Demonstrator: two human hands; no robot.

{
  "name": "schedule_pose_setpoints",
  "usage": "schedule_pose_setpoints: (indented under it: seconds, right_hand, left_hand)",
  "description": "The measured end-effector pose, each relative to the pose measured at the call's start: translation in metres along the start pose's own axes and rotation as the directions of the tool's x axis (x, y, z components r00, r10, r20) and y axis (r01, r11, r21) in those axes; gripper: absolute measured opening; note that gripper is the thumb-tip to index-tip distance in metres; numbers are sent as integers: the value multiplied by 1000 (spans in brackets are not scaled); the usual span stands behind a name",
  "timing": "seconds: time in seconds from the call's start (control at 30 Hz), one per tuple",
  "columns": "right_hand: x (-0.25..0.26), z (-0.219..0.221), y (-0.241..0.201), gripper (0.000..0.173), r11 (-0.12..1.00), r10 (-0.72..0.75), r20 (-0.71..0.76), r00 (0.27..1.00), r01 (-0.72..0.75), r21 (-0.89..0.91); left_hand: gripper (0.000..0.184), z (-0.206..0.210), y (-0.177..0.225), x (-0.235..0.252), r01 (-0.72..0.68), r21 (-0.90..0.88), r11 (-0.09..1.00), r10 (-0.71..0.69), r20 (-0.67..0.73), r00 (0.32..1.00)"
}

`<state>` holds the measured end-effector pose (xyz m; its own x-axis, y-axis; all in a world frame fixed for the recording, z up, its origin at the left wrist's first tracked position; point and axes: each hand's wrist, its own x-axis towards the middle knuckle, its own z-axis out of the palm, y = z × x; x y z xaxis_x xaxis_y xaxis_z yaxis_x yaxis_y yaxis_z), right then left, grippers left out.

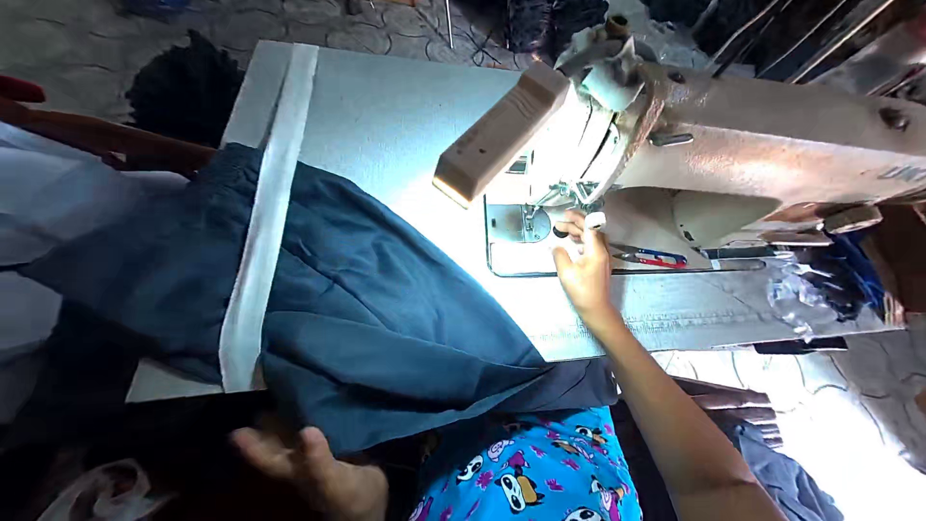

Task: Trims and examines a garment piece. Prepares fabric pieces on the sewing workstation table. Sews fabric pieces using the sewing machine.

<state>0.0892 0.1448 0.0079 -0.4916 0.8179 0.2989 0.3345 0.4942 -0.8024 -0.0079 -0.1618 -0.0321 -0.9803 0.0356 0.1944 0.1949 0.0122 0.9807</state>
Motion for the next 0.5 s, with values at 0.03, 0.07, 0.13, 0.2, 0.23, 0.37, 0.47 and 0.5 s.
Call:
schedule_pose_setpoints:
  seconds: [0.03,0.07,0.13,0.2,0.23,0.37,0.47,0.5]
  right_hand:
    - [8,4,1,42,1000,5,29,1000,-5,14]
    - [14,8,0,43,1000,19,66,998,-20,15]
    - [26,18,1,40,1000,27,90,996,-28,11]
    - [34,25,4,28,999,38,63,997,-37,-17]
    - [36,25,3,20,998,51,64,997,-48,-37]
    - [32,8,-4,18,995,79,142,987,-69,-71]
    - [21,10,-2,23,974,-97,152,984,126,-189]
    - [19,13,0,27,949,-150,165,975,188,-253]
  left_hand:
    - [82,10,9,-21,235,-81,969,-236,-11,972]
    - [79,17,16,-36,396,-135,908,-397,24,918]
    - [77,26,22,-56,509,-185,840,-498,106,861]
    - [105,28,23,-65,437,-198,877,-401,196,895]
    - [115,29,25,-65,382,-183,906,-344,211,915]
    - [107,33,34,-57,348,-124,929,-325,173,930]
    - [92,36,35,-56,450,-128,884,-434,137,890]
    - [90,37,35,-58,474,-134,870,-456,143,878]
